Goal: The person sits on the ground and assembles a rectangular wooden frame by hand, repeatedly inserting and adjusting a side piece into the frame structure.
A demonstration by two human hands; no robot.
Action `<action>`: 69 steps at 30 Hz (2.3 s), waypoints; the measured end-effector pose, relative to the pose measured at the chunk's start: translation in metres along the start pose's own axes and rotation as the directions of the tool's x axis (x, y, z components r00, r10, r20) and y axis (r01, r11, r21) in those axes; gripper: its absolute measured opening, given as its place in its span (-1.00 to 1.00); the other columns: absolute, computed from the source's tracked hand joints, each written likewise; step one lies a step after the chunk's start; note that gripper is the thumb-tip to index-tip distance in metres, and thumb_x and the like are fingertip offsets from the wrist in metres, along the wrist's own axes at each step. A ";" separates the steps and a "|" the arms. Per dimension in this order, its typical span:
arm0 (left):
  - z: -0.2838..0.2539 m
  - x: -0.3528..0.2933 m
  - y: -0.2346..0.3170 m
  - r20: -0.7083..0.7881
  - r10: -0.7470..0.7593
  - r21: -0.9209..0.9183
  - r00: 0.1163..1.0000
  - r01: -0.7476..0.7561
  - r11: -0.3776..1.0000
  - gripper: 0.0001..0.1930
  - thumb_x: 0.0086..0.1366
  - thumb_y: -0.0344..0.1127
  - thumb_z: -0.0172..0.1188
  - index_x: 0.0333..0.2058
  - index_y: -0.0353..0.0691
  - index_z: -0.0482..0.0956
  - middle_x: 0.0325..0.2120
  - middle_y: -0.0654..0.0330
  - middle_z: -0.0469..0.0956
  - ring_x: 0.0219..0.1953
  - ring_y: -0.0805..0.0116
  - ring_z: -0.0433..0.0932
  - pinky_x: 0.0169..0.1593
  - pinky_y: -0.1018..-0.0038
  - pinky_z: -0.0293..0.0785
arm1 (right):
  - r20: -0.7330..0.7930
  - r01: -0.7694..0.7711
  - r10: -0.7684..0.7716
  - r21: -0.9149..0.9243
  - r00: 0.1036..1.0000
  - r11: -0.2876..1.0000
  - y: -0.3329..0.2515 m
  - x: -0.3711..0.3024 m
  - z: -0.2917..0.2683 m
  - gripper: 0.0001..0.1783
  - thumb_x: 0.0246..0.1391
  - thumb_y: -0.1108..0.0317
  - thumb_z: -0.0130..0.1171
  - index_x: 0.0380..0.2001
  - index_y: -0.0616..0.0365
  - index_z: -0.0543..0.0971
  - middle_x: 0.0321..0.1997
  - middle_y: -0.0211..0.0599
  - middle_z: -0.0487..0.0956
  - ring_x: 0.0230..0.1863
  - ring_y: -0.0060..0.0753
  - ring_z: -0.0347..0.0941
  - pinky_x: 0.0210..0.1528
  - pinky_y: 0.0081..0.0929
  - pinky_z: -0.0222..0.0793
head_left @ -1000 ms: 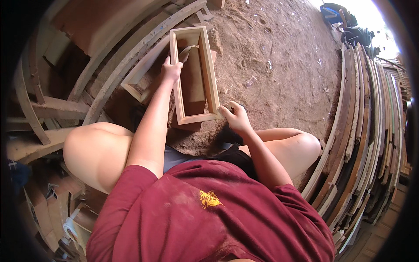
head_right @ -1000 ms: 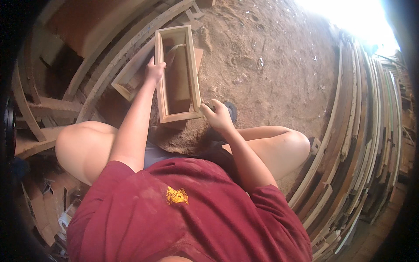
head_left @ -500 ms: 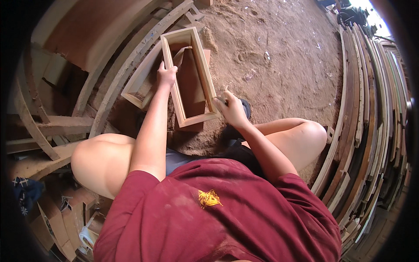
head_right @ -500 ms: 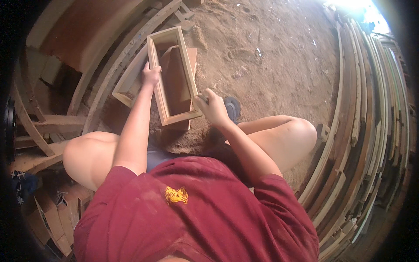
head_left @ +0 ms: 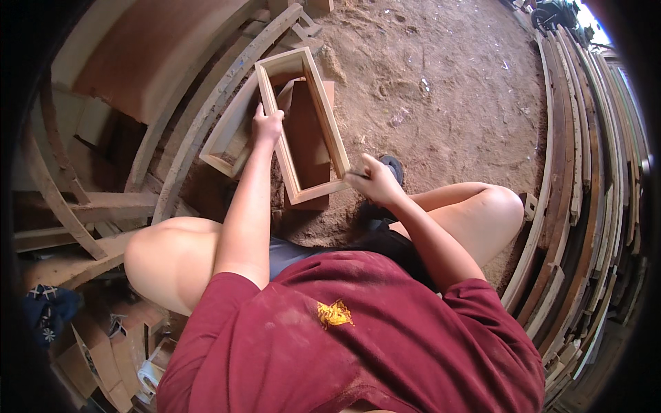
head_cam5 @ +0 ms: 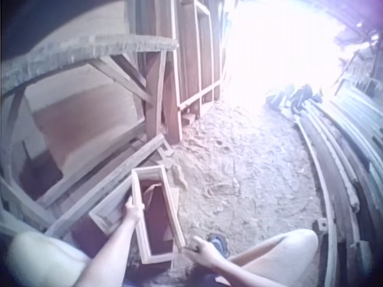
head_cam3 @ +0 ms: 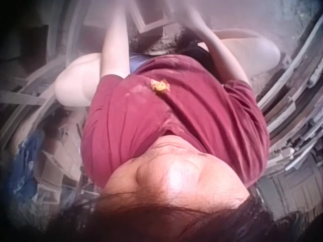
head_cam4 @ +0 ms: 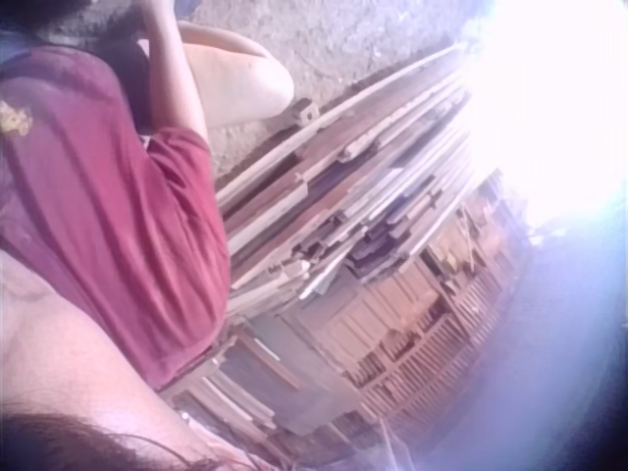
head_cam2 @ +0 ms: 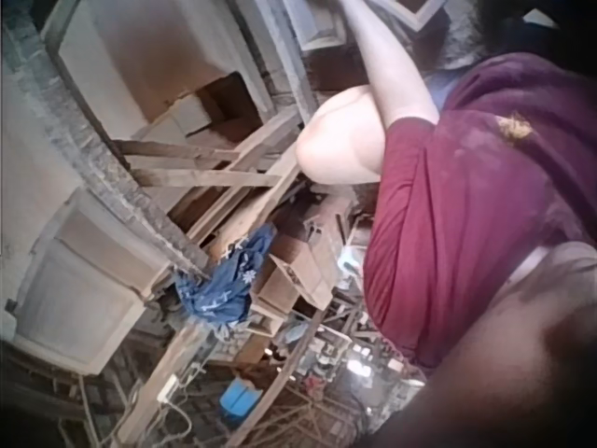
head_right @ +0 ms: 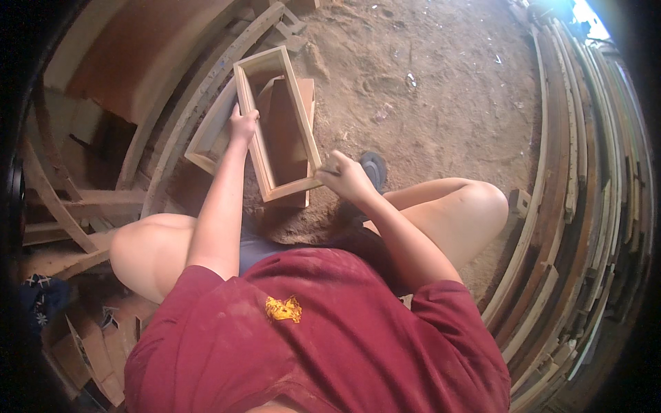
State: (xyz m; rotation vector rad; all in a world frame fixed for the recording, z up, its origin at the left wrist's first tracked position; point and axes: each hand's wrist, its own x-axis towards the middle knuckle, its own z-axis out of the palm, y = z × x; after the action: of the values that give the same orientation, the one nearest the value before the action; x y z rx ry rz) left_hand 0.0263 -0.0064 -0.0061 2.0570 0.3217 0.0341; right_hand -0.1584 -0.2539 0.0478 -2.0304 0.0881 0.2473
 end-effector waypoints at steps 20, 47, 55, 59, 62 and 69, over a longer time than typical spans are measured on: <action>0.006 0.017 -0.023 0.094 -0.001 -0.057 0.996 0.006 0.998 -0.22 -0.06 -0.18 0.14 0.21 -0.35 0.33 0.04 -0.19 0.51 0.11 -0.04 0.48 0.19 0.27 0.37 | 0.030 -0.028 0.033 -0.147 0.999 0.989 -0.024 0.027 -0.011 -0.63 0.00 0.10 0.33 -0.38 0.18 0.48 -0.50 -0.03 0.56 -0.41 -0.05 0.55 -0.32 -0.20 0.41; 0.011 0.014 -0.024 0.030 0.023 -0.022 0.999 -0.022 1.000 -0.22 -0.02 -0.18 0.13 0.20 -0.49 0.28 0.01 -0.30 0.49 0.11 -0.08 0.48 0.17 0.29 0.39 | 0.143 -0.108 0.157 -0.302 0.977 0.947 -0.038 0.006 -0.023 -0.55 -0.04 0.00 0.30 -0.42 0.23 0.52 -0.45 0.03 0.59 -0.33 0.02 0.58 -0.26 -0.16 0.42; 0.008 0.013 -0.020 0.024 0.087 -0.071 0.996 -0.085 0.994 -0.27 -0.03 -0.18 0.14 0.15 -0.44 0.35 -0.06 -0.26 0.54 0.04 -0.09 0.52 0.13 0.26 0.41 | 0.144 -0.058 0.105 -0.301 0.984 0.952 -0.008 0.011 -0.017 -0.52 -0.05 -0.02 0.31 -0.43 0.25 0.50 -0.44 0.06 0.58 -0.34 0.06 0.57 -0.27 -0.15 0.42; 0.004 0.012 -0.017 0.040 0.048 -0.096 0.998 -0.044 0.994 -0.23 -0.04 -0.18 0.14 0.20 -0.41 0.31 -0.01 -0.26 0.51 0.09 -0.09 0.49 0.16 0.27 0.39 | 0.034 -0.083 0.095 -0.259 0.995 0.962 -0.018 0.015 -0.012 -0.50 -0.05 -0.02 0.31 -0.46 0.27 0.48 -0.45 0.09 0.57 -0.34 0.05 0.57 -0.27 -0.16 0.42; 0.002 0.007 -0.013 0.039 0.005 -0.073 0.999 -0.002 0.997 -0.20 -0.04 -0.17 0.14 0.22 -0.41 0.29 0.00 -0.26 0.50 0.10 -0.10 0.48 0.17 0.26 0.38 | -0.011 -0.090 0.090 -0.249 0.996 0.964 -0.031 0.024 -0.007 -0.51 -0.03 0.00 0.30 -0.47 0.28 0.46 -0.45 0.09 0.57 -0.33 0.04 0.57 -0.26 -0.18 0.42; -0.004 0.001 0.002 0.009 0.001 -0.002 1.000 -0.001 1.000 -0.21 -0.05 -0.15 0.14 0.20 -0.41 0.31 -0.06 -0.26 0.54 0.04 -0.11 0.52 0.12 0.22 0.43 | 0.092 -0.083 0.108 -0.243 0.990 0.966 -0.020 0.009 -0.015 -0.52 0.00 -0.01 0.27 -0.40 0.28 0.50 -0.42 0.12 0.57 -0.30 0.07 0.56 -0.24 -0.15 0.42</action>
State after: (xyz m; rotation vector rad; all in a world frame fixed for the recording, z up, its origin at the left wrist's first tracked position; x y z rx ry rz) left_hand 0.0267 -0.0032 -0.0027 2.0546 0.3154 0.0260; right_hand -0.1446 -0.2574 0.0699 -2.2509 0.0949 0.4426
